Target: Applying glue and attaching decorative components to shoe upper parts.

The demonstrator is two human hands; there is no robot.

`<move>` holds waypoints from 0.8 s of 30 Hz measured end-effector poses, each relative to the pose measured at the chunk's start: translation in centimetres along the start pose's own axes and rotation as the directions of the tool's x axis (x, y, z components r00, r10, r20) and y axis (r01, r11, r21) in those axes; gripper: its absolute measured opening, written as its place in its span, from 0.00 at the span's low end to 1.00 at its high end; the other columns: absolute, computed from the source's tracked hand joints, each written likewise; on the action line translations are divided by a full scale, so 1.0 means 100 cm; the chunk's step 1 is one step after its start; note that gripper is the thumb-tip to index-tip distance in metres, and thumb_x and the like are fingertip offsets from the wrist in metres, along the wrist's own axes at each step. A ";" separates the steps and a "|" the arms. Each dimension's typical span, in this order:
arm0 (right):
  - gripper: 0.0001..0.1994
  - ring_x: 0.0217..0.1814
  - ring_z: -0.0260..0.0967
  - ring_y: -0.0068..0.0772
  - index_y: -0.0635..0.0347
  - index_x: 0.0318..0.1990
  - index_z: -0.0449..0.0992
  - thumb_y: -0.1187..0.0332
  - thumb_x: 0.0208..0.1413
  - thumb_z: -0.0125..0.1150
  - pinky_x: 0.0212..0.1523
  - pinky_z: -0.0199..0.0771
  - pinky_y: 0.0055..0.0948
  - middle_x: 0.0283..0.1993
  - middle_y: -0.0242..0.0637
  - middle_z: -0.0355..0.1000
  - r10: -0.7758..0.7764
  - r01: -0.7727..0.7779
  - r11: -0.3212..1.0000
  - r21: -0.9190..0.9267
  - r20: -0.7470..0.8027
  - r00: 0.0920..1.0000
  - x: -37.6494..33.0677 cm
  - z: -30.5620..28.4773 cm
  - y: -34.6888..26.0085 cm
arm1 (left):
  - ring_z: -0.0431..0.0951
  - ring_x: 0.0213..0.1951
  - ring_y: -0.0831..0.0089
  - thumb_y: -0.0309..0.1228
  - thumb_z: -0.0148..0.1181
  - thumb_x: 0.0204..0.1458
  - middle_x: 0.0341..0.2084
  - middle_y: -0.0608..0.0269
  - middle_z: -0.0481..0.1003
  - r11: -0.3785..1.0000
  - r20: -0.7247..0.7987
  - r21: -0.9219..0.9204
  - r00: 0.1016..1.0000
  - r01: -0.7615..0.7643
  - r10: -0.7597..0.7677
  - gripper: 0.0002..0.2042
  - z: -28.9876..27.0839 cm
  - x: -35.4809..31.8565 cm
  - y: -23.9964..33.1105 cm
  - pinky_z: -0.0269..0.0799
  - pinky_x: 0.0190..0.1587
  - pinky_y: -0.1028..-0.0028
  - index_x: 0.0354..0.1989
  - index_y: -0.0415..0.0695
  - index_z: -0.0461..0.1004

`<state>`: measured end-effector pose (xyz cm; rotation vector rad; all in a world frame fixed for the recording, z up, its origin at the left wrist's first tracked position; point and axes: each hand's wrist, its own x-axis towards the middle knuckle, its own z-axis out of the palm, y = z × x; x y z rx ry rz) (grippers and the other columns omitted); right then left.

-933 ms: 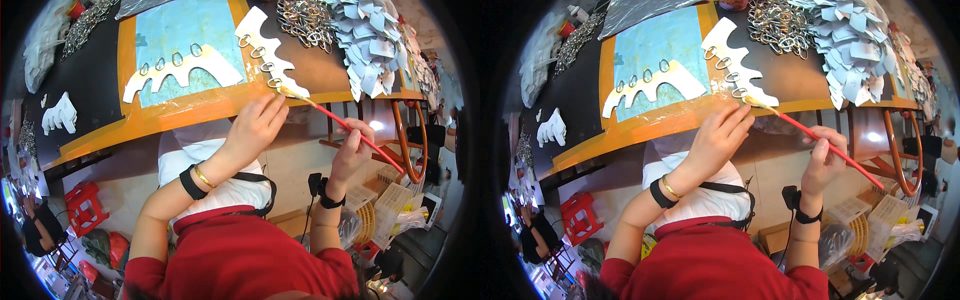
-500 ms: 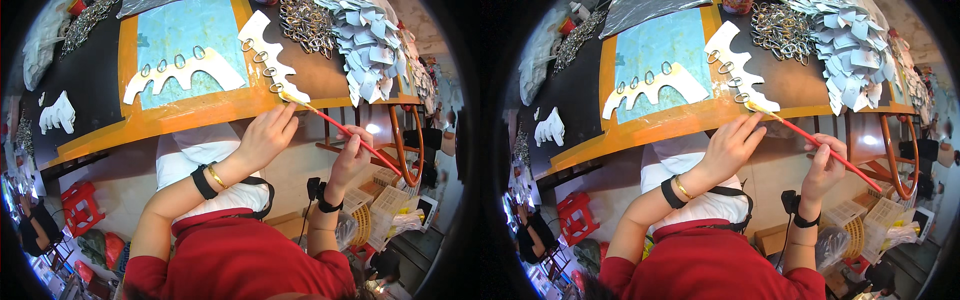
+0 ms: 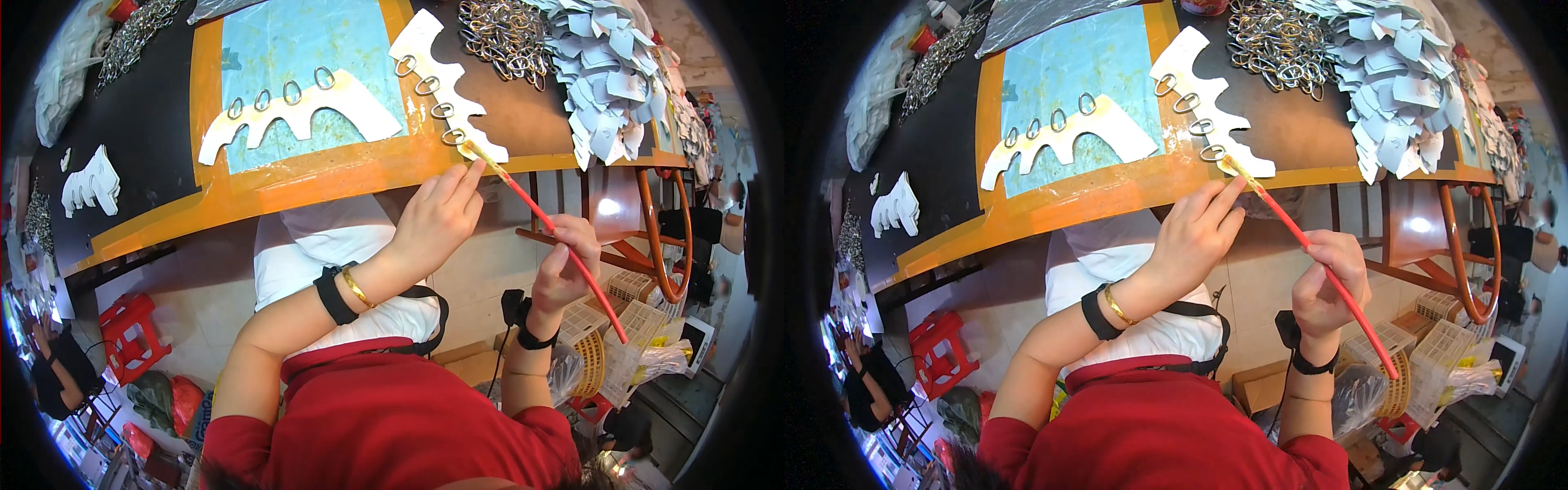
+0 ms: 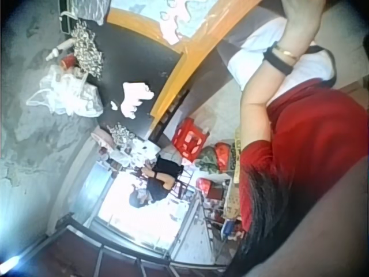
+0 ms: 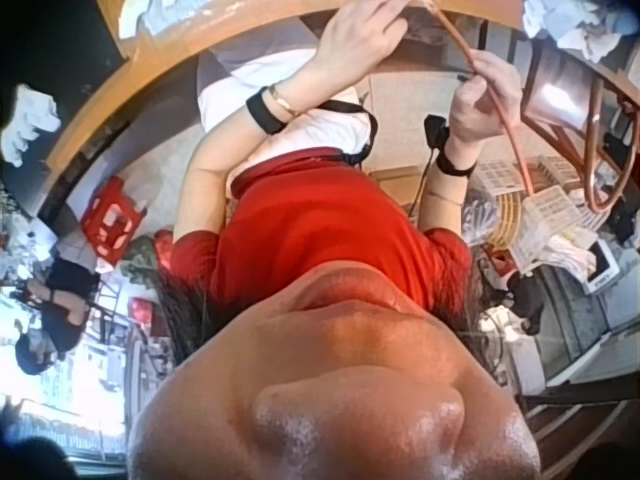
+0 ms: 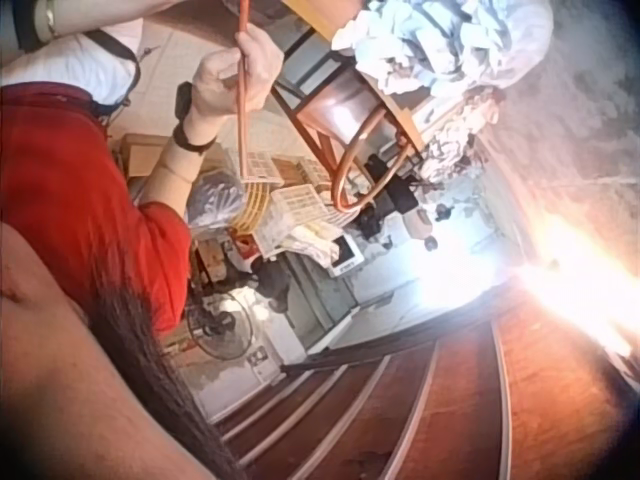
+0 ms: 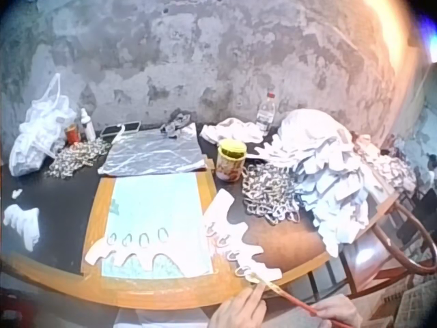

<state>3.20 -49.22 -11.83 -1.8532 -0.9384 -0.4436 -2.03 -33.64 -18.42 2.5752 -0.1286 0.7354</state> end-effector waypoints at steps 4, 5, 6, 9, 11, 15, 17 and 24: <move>0.07 0.28 0.66 0.32 0.67 0.35 0.66 0.83 0.46 0.45 0.33 0.68 0.26 0.30 0.47 0.70 0.040 -0.041 0.999 -0.012 -0.054 0.998 -0.003 0.000 0.001 | 0.67 0.47 0.66 0.25 0.55 0.38 0.50 0.57 0.67 1.000 -0.006 -0.003 1.000 0.006 -0.006 0.07 -0.001 0.000 0.000 0.66 0.41 0.71 0.28 0.40 0.71; 0.07 0.28 0.66 0.32 0.67 0.35 0.66 0.83 0.46 0.45 0.33 0.68 0.26 0.30 0.47 0.70 0.041 -0.041 0.999 -0.012 -0.053 0.998 -0.004 0.000 0.002 | 0.67 0.47 0.66 0.25 0.55 0.38 0.50 0.57 0.67 1.000 -0.006 -0.003 1.000 0.006 -0.006 0.07 -0.001 0.000 0.000 0.66 0.41 0.71 0.28 0.40 0.71; 0.07 0.28 0.66 0.32 0.67 0.35 0.66 0.82 0.47 0.46 0.33 0.68 0.26 0.30 0.47 0.70 0.075 -0.074 0.997 0.020 -0.067 0.995 -0.004 0.000 0.002 | 0.67 0.46 0.66 0.25 0.55 0.38 0.51 0.57 0.67 1.000 -0.001 -0.001 1.000 0.004 -0.004 0.07 -0.001 0.000 -0.001 0.66 0.40 0.71 0.28 0.40 0.71; 0.07 0.28 0.66 0.31 0.66 0.35 0.66 0.81 0.47 0.45 0.33 0.68 0.26 0.30 0.47 0.70 0.134 -0.129 0.990 0.057 -0.100 0.986 -0.008 0.001 0.003 | 0.67 0.46 0.66 0.25 0.55 0.38 0.51 0.58 0.67 1.000 0.003 -0.004 1.000 0.002 -0.002 0.06 -0.001 0.000 -0.001 0.66 0.40 0.71 0.27 0.40 0.71; 0.06 0.28 0.66 0.31 0.66 0.34 0.66 0.81 0.47 0.45 0.33 0.68 0.26 0.30 0.47 0.69 0.160 -0.153 0.986 0.063 -0.120 0.980 -0.009 0.001 0.002 | 0.67 0.46 0.66 0.24 0.55 0.38 0.51 0.58 0.67 1.000 0.004 -0.008 1.000 0.003 -0.003 0.06 0.000 0.000 -0.001 0.66 0.40 0.71 0.27 0.40 0.71; 0.06 0.28 0.66 0.32 0.65 0.33 0.65 0.81 0.46 0.45 0.32 0.69 0.27 0.29 0.47 0.70 0.109 -0.105 0.994 0.040 -0.149 0.983 -0.010 0.001 -0.001 | 0.67 0.46 0.66 0.24 0.56 0.38 0.50 0.58 0.67 1.000 -0.003 -0.004 1.000 0.001 -0.001 0.06 0.001 0.000 -0.001 0.66 0.39 0.71 0.27 0.40 0.71; 0.07 0.28 0.67 0.33 0.65 0.33 0.65 0.82 0.44 0.45 0.31 0.69 0.27 0.29 0.48 0.70 0.062 -0.061 0.998 0.014 -0.122 0.991 -0.009 0.002 -0.003 | 0.67 0.46 0.66 0.24 0.56 0.38 0.50 0.58 0.68 1.000 -0.003 -0.003 1.000 0.003 -0.003 0.06 0.002 -0.001 -0.001 0.66 0.39 0.71 0.27 0.40 0.71; 0.12 0.25 0.67 0.38 0.63 0.31 0.66 0.85 0.36 0.47 0.28 0.70 0.30 0.28 0.45 0.71 -0.124 0.133 0.977 -0.167 0.064 0.990 -0.007 -0.003 -0.009 | 0.67 0.47 0.67 0.24 0.56 0.39 0.48 0.59 0.69 1.000 -0.010 -0.005 1.000 -0.003 0.003 0.06 0.001 -0.001 -0.002 0.66 0.39 0.72 0.28 0.39 0.72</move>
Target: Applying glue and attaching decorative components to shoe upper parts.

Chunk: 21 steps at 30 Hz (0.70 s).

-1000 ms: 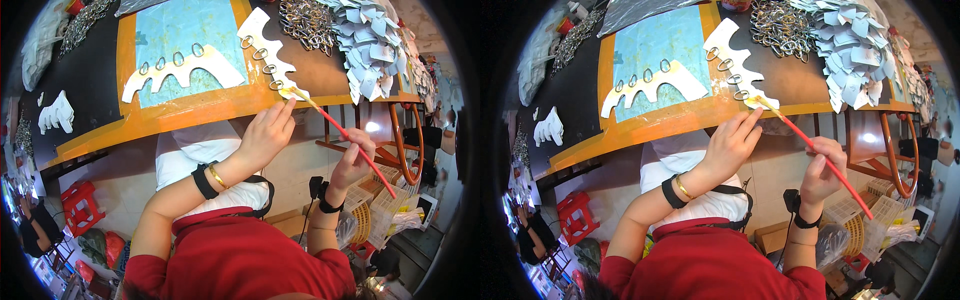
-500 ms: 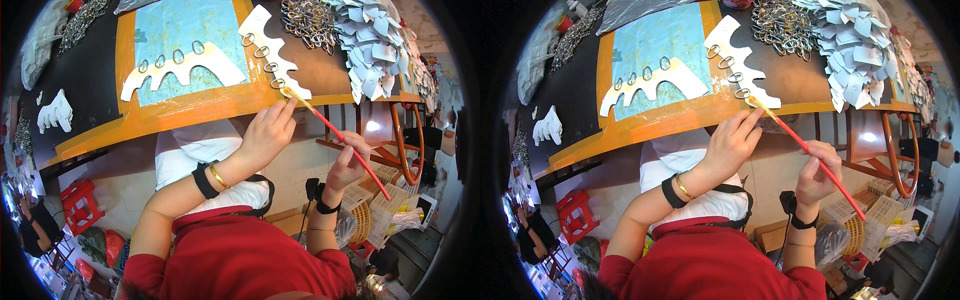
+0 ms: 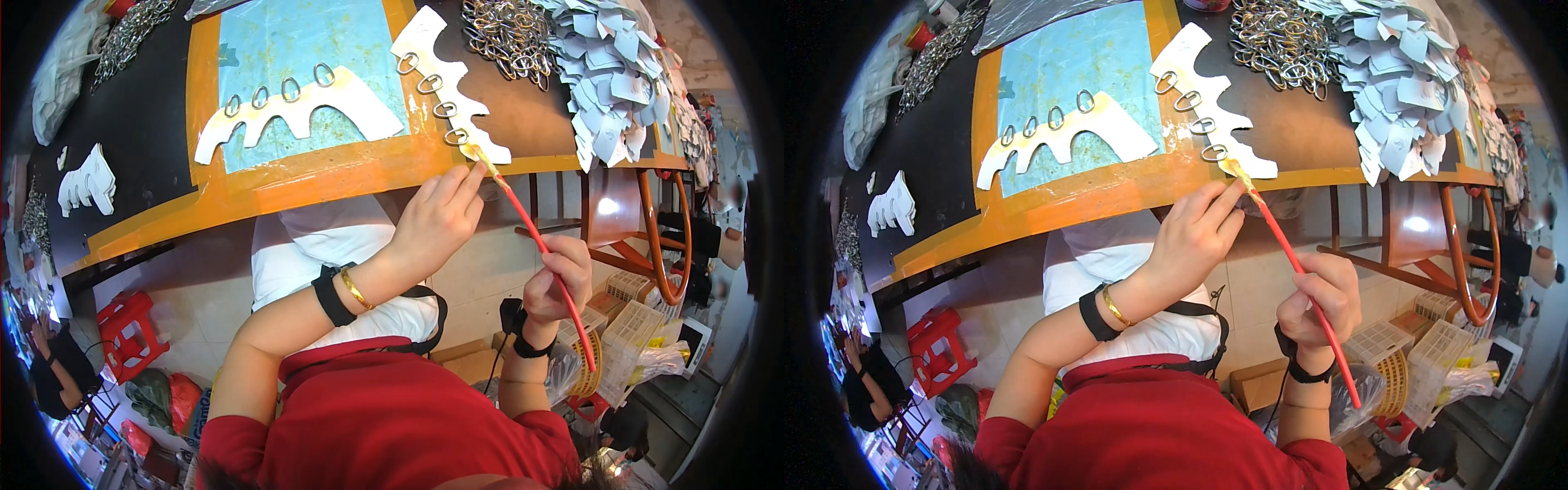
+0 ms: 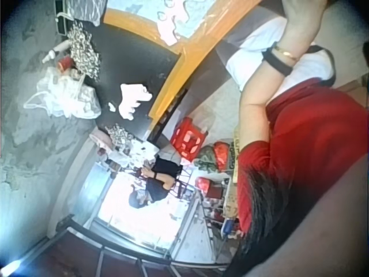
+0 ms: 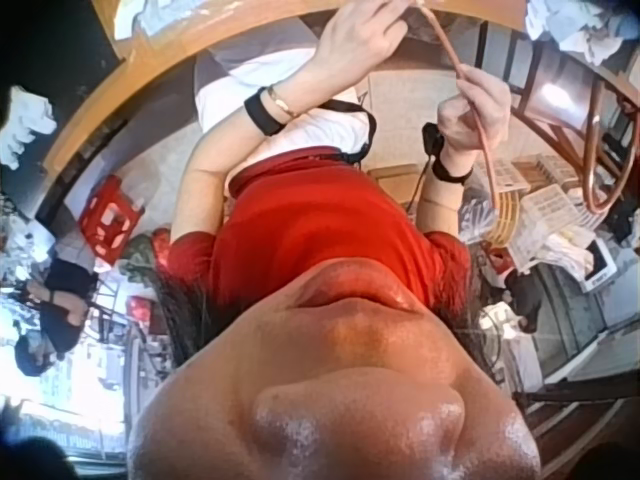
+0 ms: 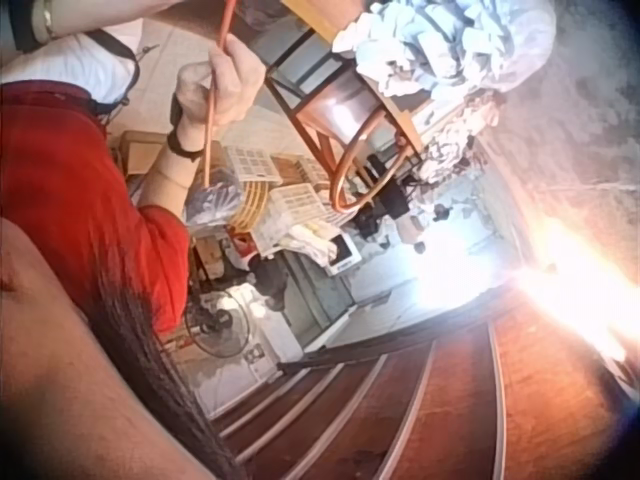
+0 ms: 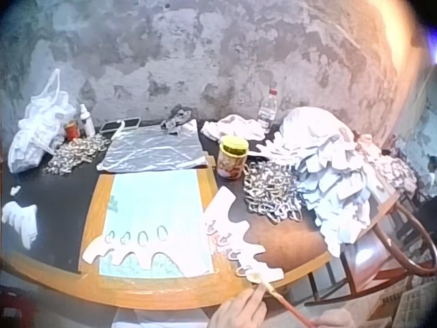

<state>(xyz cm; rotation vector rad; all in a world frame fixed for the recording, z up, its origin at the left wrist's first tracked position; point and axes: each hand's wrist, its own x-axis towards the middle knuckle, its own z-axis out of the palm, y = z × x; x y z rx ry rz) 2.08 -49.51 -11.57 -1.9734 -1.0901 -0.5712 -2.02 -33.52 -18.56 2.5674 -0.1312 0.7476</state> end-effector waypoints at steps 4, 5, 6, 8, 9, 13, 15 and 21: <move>0.12 0.26 0.68 0.38 0.61 0.32 0.67 0.84 0.35 0.49 0.29 0.71 0.31 0.29 0.43 0.71 -0.027 0.025 0.999 0.034 0.066 0.997 0.001 0.000 -0.001 | 0.67 0.47 0.67 0.24 0.56 0.38 0.48 0.59 0.69 1.000 0.008 -0.007 1.000 -0.002 0.002 0.06 -0.001 0.001 0.000 0.66 0.39 0.72 0.28 0.39 0.72; 0.12 0.26 0.68 0.38 0.60 0.32 0.67 0.84 0.36 0.49 0.29 0.71 0.31 0.30 0.42 0.71 -0.037 0.037 0.999 0.007 0.085 0.996 0.001 0.001 -0.001 | 0.67 0.47 0.67 0.24 0.56 0.38 0.48 0.59 0.69 1.000 0.006 -0.005 1.000 -0.002 0.002 0.06 -0.001 0.001 0.000 0.66 0.39 0.72 0.28 0.39 0.72; 0.12 0.26 0.68 0.38 0.60 0.32 0.67 0.84 0.36 0.49 0.29 0.71 0.31 0.30 0.42 0.71 -0.040 0.039 0.999 0.008 0.084 0.996 0.001 0.001 -0.001 | 0.67 0.47 0.67 0.24 0.56 0.38 0.48 0.59 0.69 1.000 -0.001 -0.012 1.000 -0.001 0.001 0.06 -0.001 0.001 0.000 0.66 0.39 0.72 0.28 0.40 0.72; 0.12 0.27 0.69 0.38 0.59 0.32 0.68 0.83 0.37 0.50 0.29 0.71 0.31 0.32 0.42 0.71 -0.045 0.046 0.999 0.000 0.084 0.995 0.000 0.002 0.001 | 0.67 0.47 0.67 0.24 0.56 0.38 0.49 0.60 0.68 1.000 -0.014 -0.014 1.000 -0.004 0.004 0.06 -0.001 0.001 -0.001 0.66 0.39 0.72 0.28 0.40 0.72; 0.12 0.27 0.69 0.38 0.59 0.32 0.68 0.83 0.37 0.50 0.29 0.71 0.31 0.32 0.42 0.71 -0.053 0.053 0.999 0.000 0.080 0.995 0.000 0.003 0.001 | 0.67 0.47 0.67 0.24 0.56 0.38 0.49 0.59 0.68 1.000 -0.006 -0.012 1.000 0.000 0.000 0.06 -0.001 -0.001 0.000 0.66 0.39 0.72 0.28 0.40 0.72; 0.11 0.28 0.69 0.38 0.60 0.32 0.68 0.83 0.38 0.51 0.29 0.71 0.31 0.32 0.42 0.71 -0.058 0.061 0.997 -0.039 0.079 0.995 0.000 0.006 0.001 | 0.68 0.46 0.67 0.24 0.55 0.38 0.50 0.59 0.67 1.000 0.005 0.000 1.000 0.003 -0.003 0.05 -0.003 -0.001 -0.001 0.66 0.38 0.72 0.26 0.39 0.71; 0.10 0.29 0.69 0.37 0.61 0.31 0.68 0.84 0.40 0.51 0.29 0.70 0.29 0.31 0.44 0.71 0.017 -0.017 1.000 0.005 0.038 0.999 -0.001 0.006 0.004 | 0.68 0.46 0.67 0.24 0.55 0.37 0.51 0.58 0.67 1.000 0.011 0.008 1.000 -0.001 0.001 0.05 -0.002 0.001 0.000 0.66 0.38 0.72 0.26 0.39 0.71; 0.05 0.33 0.66 0.31 0.64 0.36 0.68 0.76 0.52 0.47 0.37 0.68 0.27 0.38 0.45 0.68 0.453 -0.359 0.841 0.404 -0.165 0.876 -0.011 0.020 0.024 | 0.68 0.46 0.68 0.24 0.55 0.35 0.52 0.58 0.66 1.000 -0.004 0.006 1.000 -0.009 0.009 0.06 -0.002 0.001 0.000 0.66 0.37 0.73 0.25 0.39 0.70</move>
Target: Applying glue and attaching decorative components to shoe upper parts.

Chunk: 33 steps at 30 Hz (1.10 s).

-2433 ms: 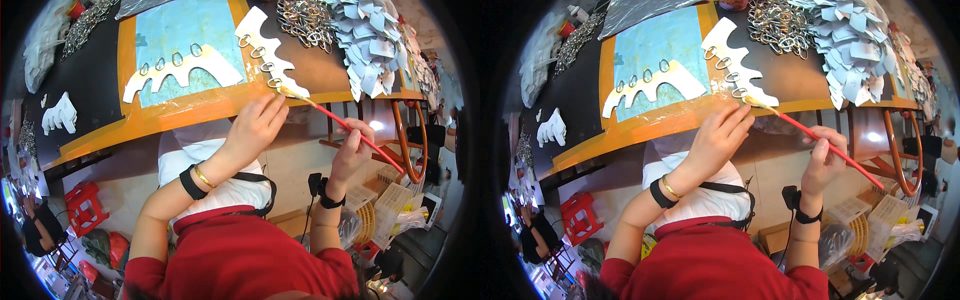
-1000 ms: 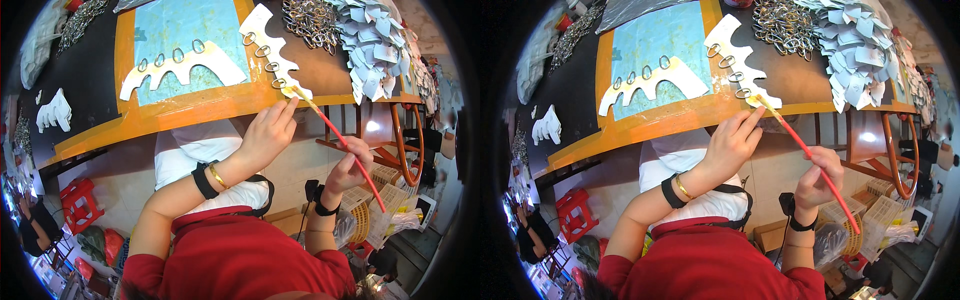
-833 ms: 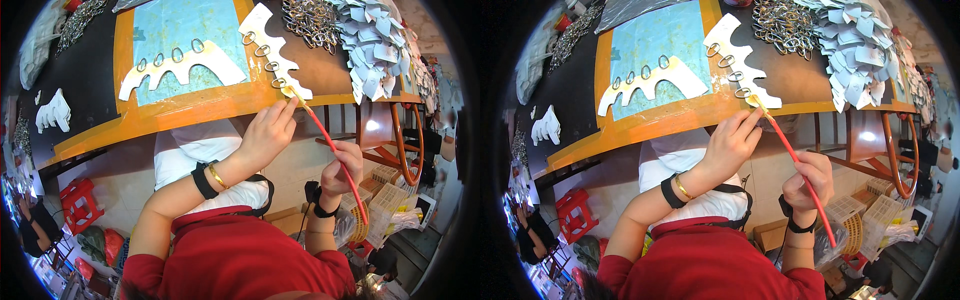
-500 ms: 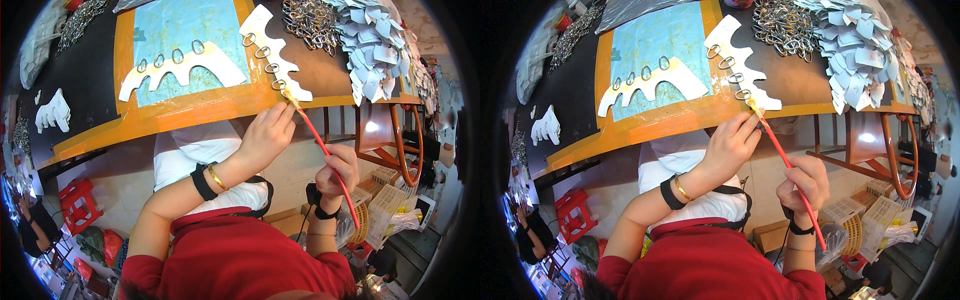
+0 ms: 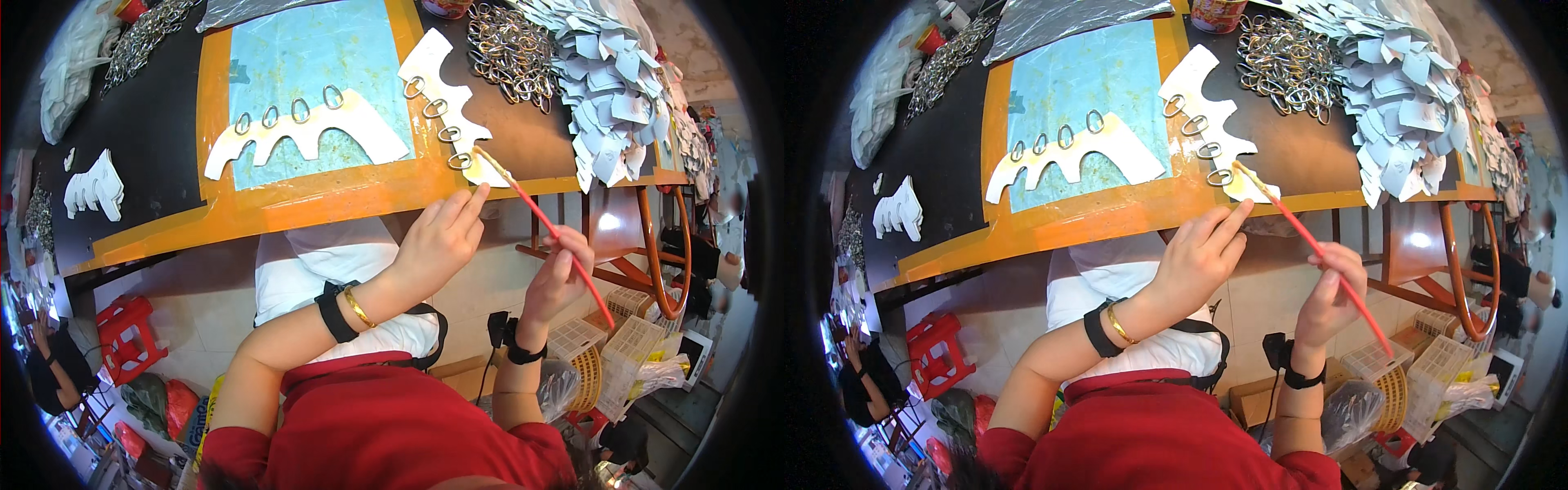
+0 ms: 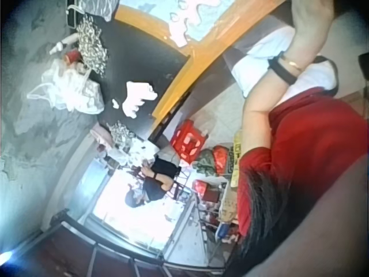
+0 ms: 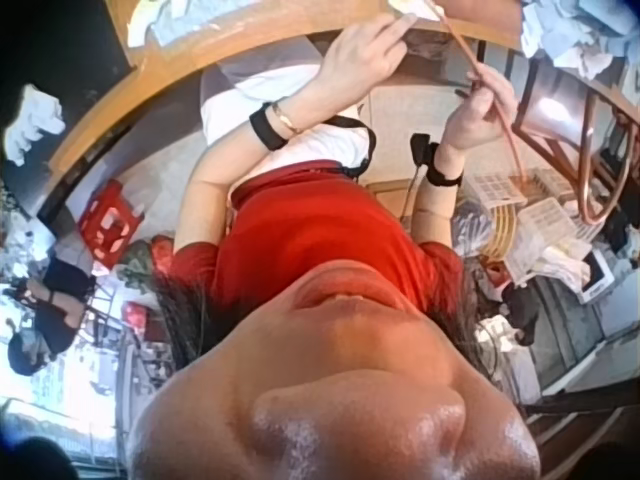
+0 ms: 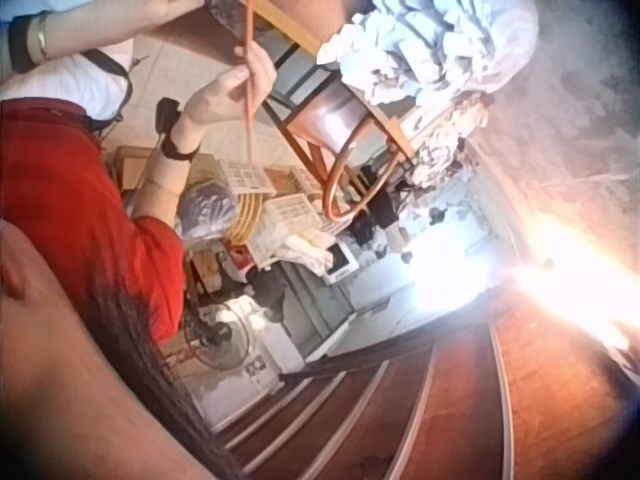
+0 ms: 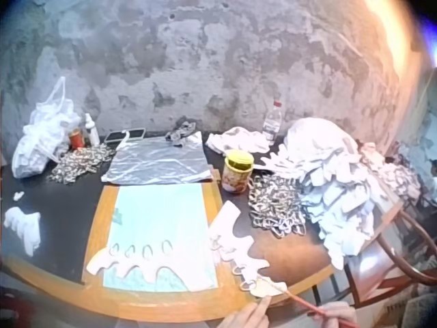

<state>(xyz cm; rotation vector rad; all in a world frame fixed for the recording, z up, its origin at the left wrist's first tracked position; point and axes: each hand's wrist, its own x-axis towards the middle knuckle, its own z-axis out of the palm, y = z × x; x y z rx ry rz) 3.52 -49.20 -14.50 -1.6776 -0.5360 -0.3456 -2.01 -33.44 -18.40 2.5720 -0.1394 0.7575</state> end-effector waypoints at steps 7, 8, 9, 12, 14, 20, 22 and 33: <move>0.08 0.37 0.64 0.29 0.66 0.38 0.67 0.69 0.56 0.47 0.41 0.67 0.27 0.40 0.46 0.66 0.201 -0.196 0.944 0.267 0.009 0.979 0.013 0.002 0.011 | 0.68 0.45 0.68 0.23 0.55 0.35 0.52 0.57 0.66 1.000 0.007 -0.014 1.000 -0.008 0.008 0.06 0.000 -0.001 -0.002 0.66 0.37 0.73 0.25 0.38 0.69; 0.08 0.36 0.64 0.29 0.66 0.38 0.67 0.70 0.55 0.47 0.41 0.67 0.26 0.40 0.46 0.67 0.149 -0.156 0.965 0.209 0.050 0.988 0.014 0.002 0.009 | 0.68 0.45 0.68 0.23 0.55 0.35 0.52 0.57 0.66 1.000 0.009 -0.013 1.000 -0.006 0.006 0.06 -0.001 -0.001 -0.001 0.66 0.37 0.73 0.25 0.38 0.69; 0.08 0.36 0.64 0.29 0.66 0.38 0.67 0.70 0.55 0.47 0.41 0.67 0.26 0.40 0.46 0.67 0.152 -0.159 0.965 0.210 0.051 0.987 0.015 0.002 0.009 | 0.68 0.45 0.67 0.23 0.55 0.35 0.52 0.57 0.66 1.000 0.013 -0.016 1.000 -0.002 0.002 0.06 -0.002 0.000 -0.001 0.66 0.37 0.73 0.25 0.38 0.69; 0.06 0.35 0.65 0.29 0.65 0.37 0.68 0.72 0.54 0.47 0.40 0.67 0.27 0.39 0.45 0.67 0.131 -0.141 0.985 0.100 0.095 0.987 0.019 0.002 0.011 | 0.68 0.45 0.67 0.23 0.55 0.35 0.52 0.57 0.66 1.000 0.009 -0.016 1.000 0.000 0.000 0.06 -0.002 0.000 -0.001 0.67 0.37 0.73 0.24 0.38 0.69; 0.06 0.35 0.65 0.29 0.65 0.36 0.68 0.75 0.52 0.46 0.40 0.68 0.27 0.38 0.44 0.68 0.043 -0.051 0.998 0.043 0.169 0.985 0.024 -0.001 0.008 | 0.68 0.45 0.67 0.23 0.55 0.35 0.52 0.57 0.66 1.000 0.004 -0.016 1.000 -0.002 0.002 0.06 -0.001 0.000 -0.002 0.67 0.37 0.73 0.24 0.38 0.69; 0.05 0.35 0.66 0.30 0.63 0.34 0.68 0.77 0.50 0.47 0.38 0.69 0.28 0.38 0.45 0.68 -0.043 0.054 0.998 -0.043 0.222 0.974 0.025 0.002 0.000 | 0.68 0.45 0.67 0.24 0.55 0.35 0.52 0.56 0.66 1.000 -0.005 -0.017 1.000 -0.005 0.005 0.06 0.001 0.000 -0.001 0.66 0.37 0.73 0.25 0.38 0.69; 0.06 0.34 0.66 0.31 0.63 0.34 0.68 0.77 0.49 0.46 0.38 0.69 0.27 0.38 0.46 0.69 -0.070 0.087 0.995 -0.056 0.250 0.966 0.026 -0.001 0.000 | 0.68 0.45 0.67 0.24 0.55 0.35 0.52 0.57 0.66 1.000 -0.012 -0.016 1.000 -0.002 0.001 0.06 0.000 0.000 0.000 0.66 0.38 0.73 0.25 0.38 0.69; 0.06 0.35 0.66 0.30 0.65 0.34 0.68 0.78 0.49 0.46 0.38 0.68 0.27 0.37 0.46 0.69 -0.078 0.090 0.995 -0.045 0.228 0.971 0.031 -0.007 0.002 | 0.68 0.46 0.66 0.24 0.55 0.35 0.52 0.57 0.66 1.000 0.007 -0.018 1.000 -0.001 0.002 0.07 0.001 0.000 -0.001 0.67 0.38 0.71 0.25 0.38 0.69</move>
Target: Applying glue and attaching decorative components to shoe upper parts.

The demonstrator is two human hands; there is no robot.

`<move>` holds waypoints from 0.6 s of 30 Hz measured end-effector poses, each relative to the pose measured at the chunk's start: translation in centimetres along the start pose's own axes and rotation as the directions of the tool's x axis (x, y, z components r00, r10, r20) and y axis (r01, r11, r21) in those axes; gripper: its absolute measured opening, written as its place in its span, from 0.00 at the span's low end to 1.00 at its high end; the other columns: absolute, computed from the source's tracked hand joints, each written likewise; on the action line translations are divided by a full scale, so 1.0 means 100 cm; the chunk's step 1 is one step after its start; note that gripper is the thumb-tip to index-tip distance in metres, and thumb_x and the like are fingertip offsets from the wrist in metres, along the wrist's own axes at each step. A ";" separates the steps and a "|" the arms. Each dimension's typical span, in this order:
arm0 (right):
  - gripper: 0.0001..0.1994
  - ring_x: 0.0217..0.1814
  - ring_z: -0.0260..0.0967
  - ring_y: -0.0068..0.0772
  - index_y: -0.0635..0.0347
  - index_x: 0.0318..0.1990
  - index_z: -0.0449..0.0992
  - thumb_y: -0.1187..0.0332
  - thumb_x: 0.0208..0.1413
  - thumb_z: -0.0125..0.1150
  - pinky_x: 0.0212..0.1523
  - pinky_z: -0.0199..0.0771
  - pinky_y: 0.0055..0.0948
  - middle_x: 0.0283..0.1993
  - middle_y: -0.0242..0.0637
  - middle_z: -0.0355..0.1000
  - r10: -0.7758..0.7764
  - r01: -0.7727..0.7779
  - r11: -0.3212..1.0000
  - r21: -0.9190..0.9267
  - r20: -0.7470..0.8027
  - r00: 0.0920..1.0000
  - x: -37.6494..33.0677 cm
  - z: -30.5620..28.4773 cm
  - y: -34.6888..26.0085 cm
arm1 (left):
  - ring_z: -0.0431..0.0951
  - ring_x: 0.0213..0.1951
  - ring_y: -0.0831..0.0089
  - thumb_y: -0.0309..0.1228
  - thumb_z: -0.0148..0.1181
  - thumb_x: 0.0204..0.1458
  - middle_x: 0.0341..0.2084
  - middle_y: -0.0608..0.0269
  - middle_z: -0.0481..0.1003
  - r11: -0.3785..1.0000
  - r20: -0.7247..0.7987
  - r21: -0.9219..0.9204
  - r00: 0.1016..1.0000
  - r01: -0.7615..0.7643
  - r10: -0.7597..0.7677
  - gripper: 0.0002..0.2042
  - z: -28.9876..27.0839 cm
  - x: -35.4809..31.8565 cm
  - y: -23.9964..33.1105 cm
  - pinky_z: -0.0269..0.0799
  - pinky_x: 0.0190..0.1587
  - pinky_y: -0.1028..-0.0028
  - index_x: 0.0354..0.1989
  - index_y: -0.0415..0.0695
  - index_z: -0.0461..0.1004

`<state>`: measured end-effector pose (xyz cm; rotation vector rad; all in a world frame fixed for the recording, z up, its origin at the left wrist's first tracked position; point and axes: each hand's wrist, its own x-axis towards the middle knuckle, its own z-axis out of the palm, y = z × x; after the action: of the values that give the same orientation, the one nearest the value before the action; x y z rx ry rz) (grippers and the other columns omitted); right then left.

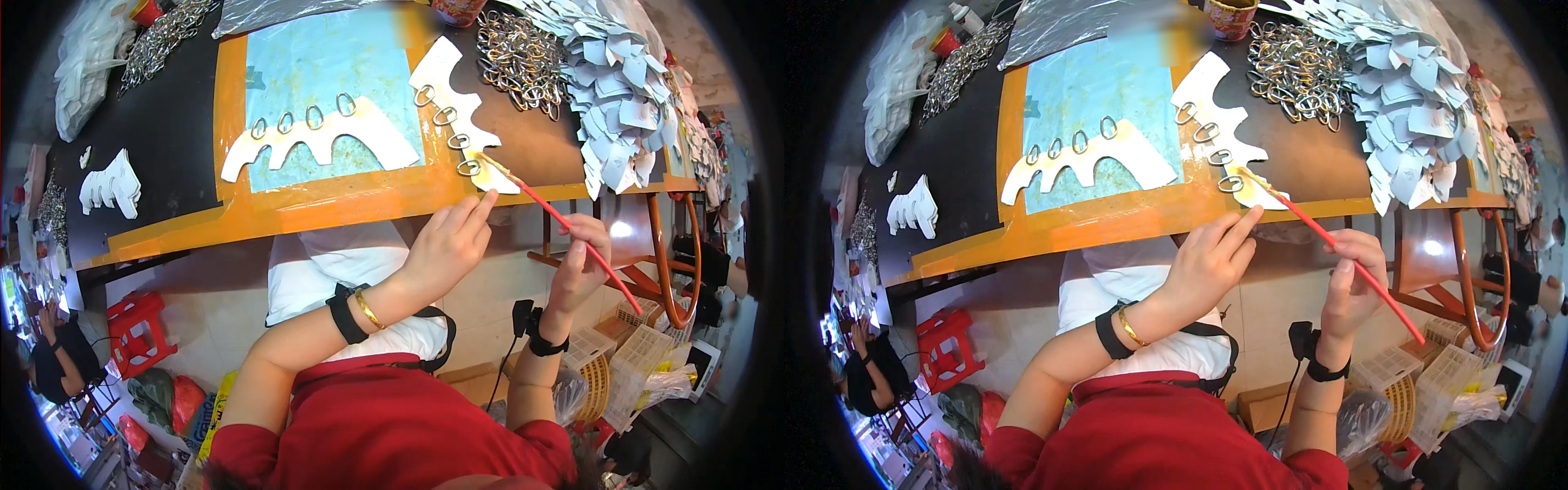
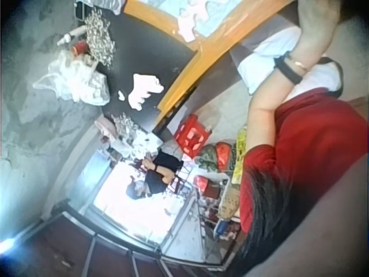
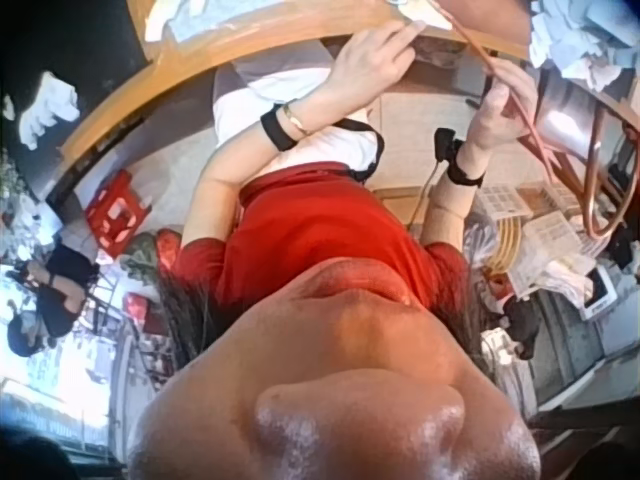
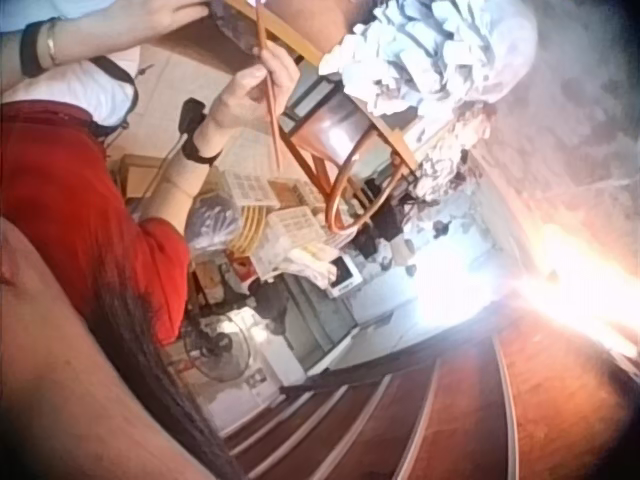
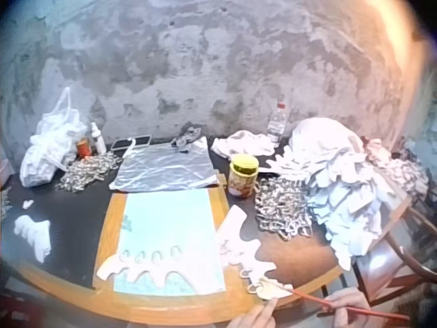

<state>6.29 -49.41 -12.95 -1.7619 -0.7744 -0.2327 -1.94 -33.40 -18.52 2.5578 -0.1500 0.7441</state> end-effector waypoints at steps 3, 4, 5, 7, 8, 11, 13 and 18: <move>0.06 0.35 0.66 0.29 0.67 0.35 0.68 0.76 0.53 0.45 0.39 0.67 0.26 0.37 0.44 0.68 0.121 -0.113 0.986 0.120 -0.065 0.991 0.000 0.005 0.007 | 0.68 0.46 0.66 0.24 0.55 0.35 0.52 0.57 0.66 1.000 0.005 0.011 1.000 -0.004 0.004 0.07 -0.001 0.001 0.000 0.67 0.38 0.71 0.26 0.38 0.70; 0.06 0.34 0.66 0.29 0.67 0.36 0.68 0.75 0.54 0.45 0.39 0.67 0.26 0.36 0.43 0.68 0.228 -0.203 0.960 0.194 -0.117 0.967 -0.001 0.006 0.010 | 0.68 0.46 0.66 0.24 0.55 0.35 0.52 0.57 0.66 1.000 0.010 0.020 1.000 -0.005 0.004 0.07 -0.002 0.001 0.000 0.67 0.38 0.71 0.26 0.38 0.70; 0.06 0.33 0.65 0.28 0.68 0.36 0.68 0.74 0.56 0.46 0.39 0.68 0.26 0.36 0.43 0.68 0.334 -0.283 0.919 0.275 -0.159 0.929 -0.001 0.008 0.012 | 0.68 0.46 0.66 0.24 0.55 0.35 0.52 0.57 0.66 1.000 0.013 0.020 1.000 -0.008 0.008 0.07 -0.003 0.001 0.000 0.67 0.38 0.71 0.26 0.38 0.70; 0.08 0.33 0.66 0.27 0.68 0.37 0.68 0.71 0.58 0.47 0.38 0.68 0.26 0.36 0.42 0.68 0.361 -0.297 0.894 0.335 -0.148 0.921 -0.004 0.003 0.019 | 0.68 0.46 0.66 0.23 0.55 0.37 0.53 0.57 0.65 1.000 0.045 0.019 0.999 -0.001 0.000 0.08 -0.007 0.002 0.002 0.67 0.39 0.72 0.28 0.38 0.71; 0.08 0.33 0.66 0.27 0.68 0.37 0.68 0.71 0.58 0.47 0.38 0.68 0.26 0.35 0.42 0.68 0.403 -0.332 0.866 0.375 -0.128 0.906 -0.007 0.001 0.023 | 0.68 0.46 0.66 0.23 0.55 0.37 0.53 0.57 0.65 1.000 0.047 0.016 0.999 -0.018 0.017 0.08 -0.006 0.000 0.004 0.67 0.39 0.72 0.28 0.38 0.71; 0.08 0.32 0.67 0.26 0.68 0.38 0.67 0.70 0.59 0.47 0.36 0.69 0.25 0.33 0.43 0.69 0.486 -0.368 0.815 0.448 -0.181 0.855 0.000 0.003 0.032 | 0.68 0.46 0.65 0.24 0.56 0.38 0.53 0.57 0.65 0.999 0.103 0.022 0.994 -0.027 0.024 0.09 0.000 0.004 0.000 0.67 0.39 0.72 0.30 0.37 0.71; 0.08 0.31 0.67 0.26 0.68 0.38 0.67 0.70 0.59 0.47 0.35 0.69 0.25 0.32 0.42 0.70 0.573 -0.460 0.748 0.479 -0.115 0.811 0.000 0.002 0.027 | 0.69 0.45 0.65 0.24 0.56 0.40 0.53 0.57 0.66 1.000 0.132 0.026 0.991 0.009 -0.012 0.09 -0.005 0.001 0.004 0.67 0.40 0.71 0.32 0.37 0.72; 0.09 0.31 0.67 0.26 0.65 0.39 0.68 0.67 0.59 0.46 0.34 0.69 0.23 0.32 0.42 0.70 0.668 -0.495 0.540 0.681 0.012 0.744 0.004 0.000 0.045 | 0.69 0.44 0.65 0.24 0.58 0.40 0.53 0.58 0.66 0.999 0.117 0.037 0.993 0.027 -0.031 0.09 -0.004 0.003 0.003 0.66 0.40 0.71 0.32 0.37 0.73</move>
<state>9.29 -49.89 -16.32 -1.1788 0.0041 0.2607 -1.93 -33.52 -17.92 2.6324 -0.1385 0.5903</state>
